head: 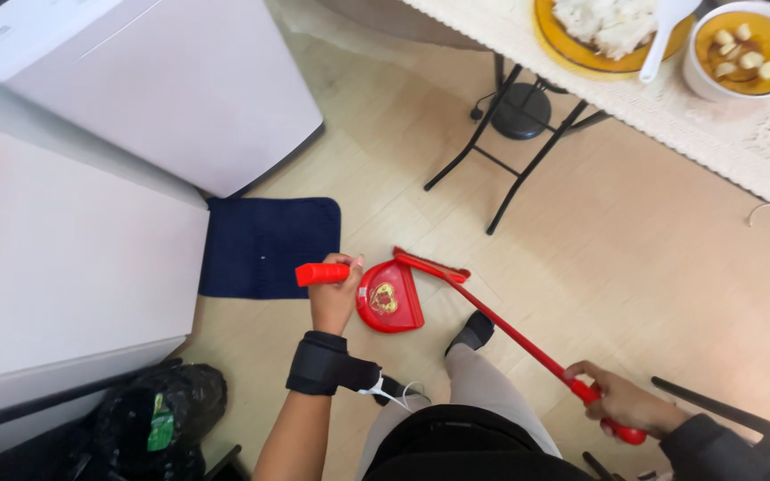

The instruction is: The person sweeps the floor using a red broom and dustpan, collecting debris from various areas of the room. They then empty the dustpan into a trash bag located under a counter.

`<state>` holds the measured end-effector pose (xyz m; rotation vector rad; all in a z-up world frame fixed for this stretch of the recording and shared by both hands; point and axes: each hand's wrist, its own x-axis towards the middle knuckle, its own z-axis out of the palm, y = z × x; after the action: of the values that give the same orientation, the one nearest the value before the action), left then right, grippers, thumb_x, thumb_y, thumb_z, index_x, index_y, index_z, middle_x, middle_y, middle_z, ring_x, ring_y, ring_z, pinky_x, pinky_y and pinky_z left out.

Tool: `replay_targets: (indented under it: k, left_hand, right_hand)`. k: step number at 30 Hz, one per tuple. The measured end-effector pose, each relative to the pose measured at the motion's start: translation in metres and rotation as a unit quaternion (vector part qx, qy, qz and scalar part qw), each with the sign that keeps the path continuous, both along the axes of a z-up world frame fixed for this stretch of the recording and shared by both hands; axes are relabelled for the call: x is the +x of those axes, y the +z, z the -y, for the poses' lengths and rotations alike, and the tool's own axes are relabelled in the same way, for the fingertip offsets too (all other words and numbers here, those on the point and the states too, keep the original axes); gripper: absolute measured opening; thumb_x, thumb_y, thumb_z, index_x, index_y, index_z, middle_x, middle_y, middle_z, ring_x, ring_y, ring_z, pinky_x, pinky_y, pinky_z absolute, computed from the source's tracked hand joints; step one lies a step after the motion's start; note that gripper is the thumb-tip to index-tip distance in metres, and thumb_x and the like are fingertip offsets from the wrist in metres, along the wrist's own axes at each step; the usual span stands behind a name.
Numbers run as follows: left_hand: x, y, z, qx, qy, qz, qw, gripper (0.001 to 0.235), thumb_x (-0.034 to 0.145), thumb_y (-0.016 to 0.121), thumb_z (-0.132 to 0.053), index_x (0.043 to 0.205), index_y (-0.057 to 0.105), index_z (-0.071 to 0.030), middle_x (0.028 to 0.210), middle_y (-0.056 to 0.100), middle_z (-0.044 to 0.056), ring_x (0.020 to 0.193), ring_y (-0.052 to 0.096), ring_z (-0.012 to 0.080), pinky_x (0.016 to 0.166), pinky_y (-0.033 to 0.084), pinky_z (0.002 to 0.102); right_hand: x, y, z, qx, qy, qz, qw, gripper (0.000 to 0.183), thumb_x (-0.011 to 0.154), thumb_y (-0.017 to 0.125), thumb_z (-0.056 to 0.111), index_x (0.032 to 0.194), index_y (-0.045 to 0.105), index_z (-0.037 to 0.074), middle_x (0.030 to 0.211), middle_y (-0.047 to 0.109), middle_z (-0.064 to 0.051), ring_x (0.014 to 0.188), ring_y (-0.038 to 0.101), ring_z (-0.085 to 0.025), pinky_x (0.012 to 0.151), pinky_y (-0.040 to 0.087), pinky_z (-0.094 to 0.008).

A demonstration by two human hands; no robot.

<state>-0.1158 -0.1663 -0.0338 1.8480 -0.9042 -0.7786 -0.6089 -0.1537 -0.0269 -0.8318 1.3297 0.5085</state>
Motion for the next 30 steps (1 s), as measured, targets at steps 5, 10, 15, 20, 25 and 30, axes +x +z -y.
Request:
replay_targets:
  k: [5,10,15,20,25,30]
  left_hand:
    - [-0.022,0.013,0.053,-0.04,0.025,-0.063,0.997,0.025,0.091,0.077,-0.023,0.09,0.065,-0.002,0.073,0.071,0.006,0.067,0.07,0.0119,0.064,0.054,0.027]
    - [-0.046,-0.028,0.093,-0.103,0.027,-0.066,0.992,0.028,0.091,0.079,-0.024,0.092,0.063,0.0,0.076,0.069,0.007,0.071,0.071,0.0124,0.065,0.055,0.026]
    - [-0.065,-0.035,0.121,-0.081,-0.034,0.041,0.995,0.027,0.092,0.079,-0.026,0.098,0.068,-0.002,0.077,0.069,0.007,0.073,0.068,0.0171,0.067,0.055,0.029]
    - [-0.059,-0.034,0.156,-0.052,-0.063,0.026,0.996,0.031,0.093,0.078,-0.031,0.093,0.065,-0.003,0.072,0.068,0.007,0.068,0.068,0.0165,0.065,0.054,0.03]
    - [-0.035,-0.029,0.168,-0.085,-0.131,0.017,0.988,0.032,0.093,0.076,-0.033,0.094,0.062,-0.004,0.074,0.07,0.005,0.07,0.069,0.0166,0.068,0.055,0.03]
    - [-0.015,-0.016,0.156,-0.03,-0.224,0.018,0.974,0.036,0.094,0.075,-0.037,0.1,0.063,-0.004,0.077,0.067,0.013,0.074,0.067,0.0225,0.072,0.055,0.033]
  right_hand:
    - [-0.016,0.022,0.049,-0.084,0.02,-0.029,0.996,0.069,0.085,0.069,-0.004,0.143,0.045,0.024,0.085,0.066,-0.014,0.054,0.063,-0.022,0.053,0.053,-0.037]
    - [-0.061,-0.03,0.065,-0.148,0.016,-0.067,0.987,0.068,0.088,0.071,0.005,0.147,0.043,0.025,0.098,0.072,-0.01,0.063,0.068,-0.03,0.061,0.059,-0.044]
    - [-0.065,-0.107,0.068,-0.376,0.262,-0.155,0.875,0.059,0.098,0.054,0.032,0.152,0.039,0.015,0.094,0.076,-0.023,0.088,0.074,-0.039,0.081,0.058,-0.049]
    - [0.017,-0.068,0.05,-0.352,0.275,-0.171,0.878,0.065,0.096,0.058,0.03,0.155,0.038,0.012,0.093,0.076,-0.021,0.088,0.073,-0.038,0.081,0.058,-0.049]
    - [0.061,-0.036,-0.004,-0.304,0.259,-0.169,0.901,0.07,0.094,0.06,0.027,0.157,0.033,0.012,0.094,0.076,-0.021,0.09,0.073,-0.038,0.083,0.057,-0.049]
    - [0.068,-0.045,-0.079,-0.273,0.164,-0.186,0.93,0.074,0.088,0.068,0.027,0.155,0.037,0.021,0.095,0.076,-0.022,0.092,0.073,-0.038,0.086,0.058,-0.047]
